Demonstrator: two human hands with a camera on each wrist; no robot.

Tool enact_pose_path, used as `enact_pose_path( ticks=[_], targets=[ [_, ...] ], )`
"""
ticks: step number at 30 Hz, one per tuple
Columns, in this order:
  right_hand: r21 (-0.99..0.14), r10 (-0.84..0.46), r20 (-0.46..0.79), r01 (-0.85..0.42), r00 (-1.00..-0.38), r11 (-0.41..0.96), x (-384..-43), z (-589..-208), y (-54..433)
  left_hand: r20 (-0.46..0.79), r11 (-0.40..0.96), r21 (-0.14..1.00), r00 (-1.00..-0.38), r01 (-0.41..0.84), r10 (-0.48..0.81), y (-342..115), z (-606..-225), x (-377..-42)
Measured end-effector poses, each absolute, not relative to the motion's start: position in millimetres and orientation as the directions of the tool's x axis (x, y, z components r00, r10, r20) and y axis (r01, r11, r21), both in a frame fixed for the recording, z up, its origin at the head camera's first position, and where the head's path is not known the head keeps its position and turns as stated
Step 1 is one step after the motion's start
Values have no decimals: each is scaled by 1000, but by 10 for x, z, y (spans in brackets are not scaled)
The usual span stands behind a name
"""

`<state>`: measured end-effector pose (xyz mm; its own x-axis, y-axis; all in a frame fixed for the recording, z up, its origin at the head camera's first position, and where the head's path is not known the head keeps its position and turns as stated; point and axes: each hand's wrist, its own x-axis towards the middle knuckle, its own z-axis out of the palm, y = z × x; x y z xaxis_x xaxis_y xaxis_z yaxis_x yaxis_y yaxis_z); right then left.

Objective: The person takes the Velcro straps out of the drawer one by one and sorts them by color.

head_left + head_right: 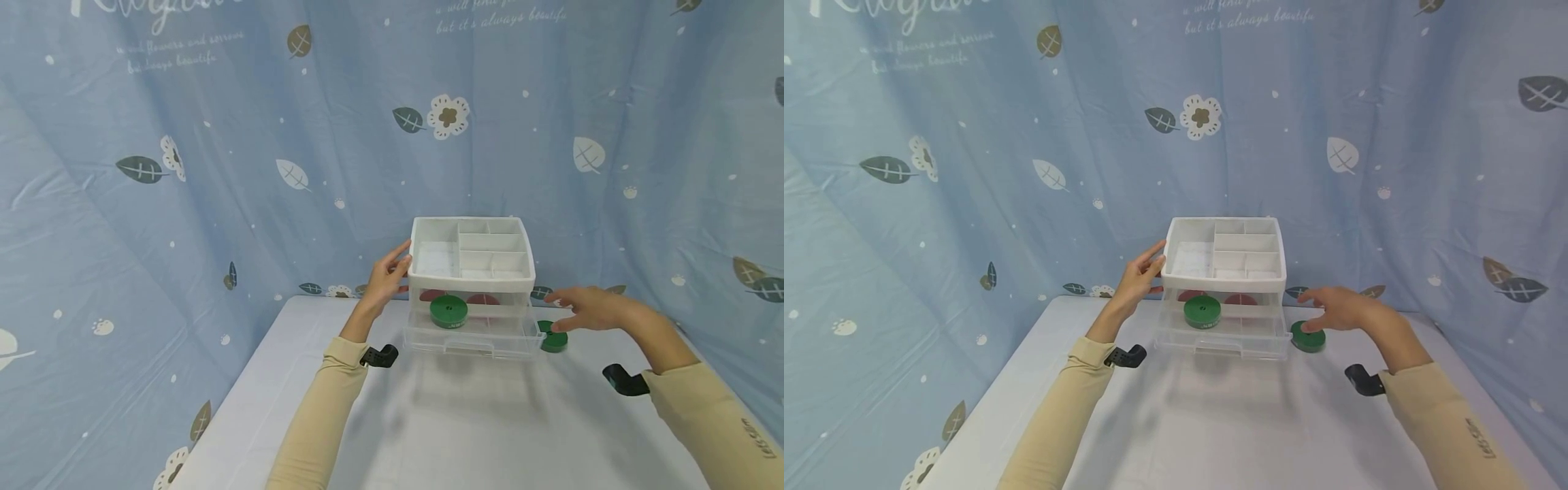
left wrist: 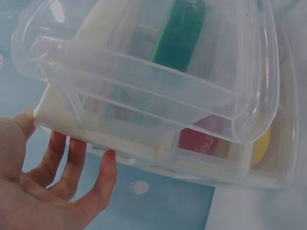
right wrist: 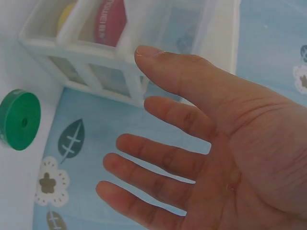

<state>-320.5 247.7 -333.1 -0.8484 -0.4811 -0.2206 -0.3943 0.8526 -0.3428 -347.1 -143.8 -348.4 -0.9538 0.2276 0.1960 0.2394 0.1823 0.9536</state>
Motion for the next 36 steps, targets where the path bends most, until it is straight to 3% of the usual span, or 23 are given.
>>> enact_pose_path(
  ticks=[9, 36],
  targets=[
    [-345, -512, -204, -428, -835, 835, -3142, -3166, 2420, 230, 162, 952, -957, 259, 176, -1445, -3701, -3661],
    [-267, -542, -78, -506, -837, 820, -2910, -2903, 1834, 237, 163, 952, -960, 261, 151, -1435, -3718, -3649]
  ],
)
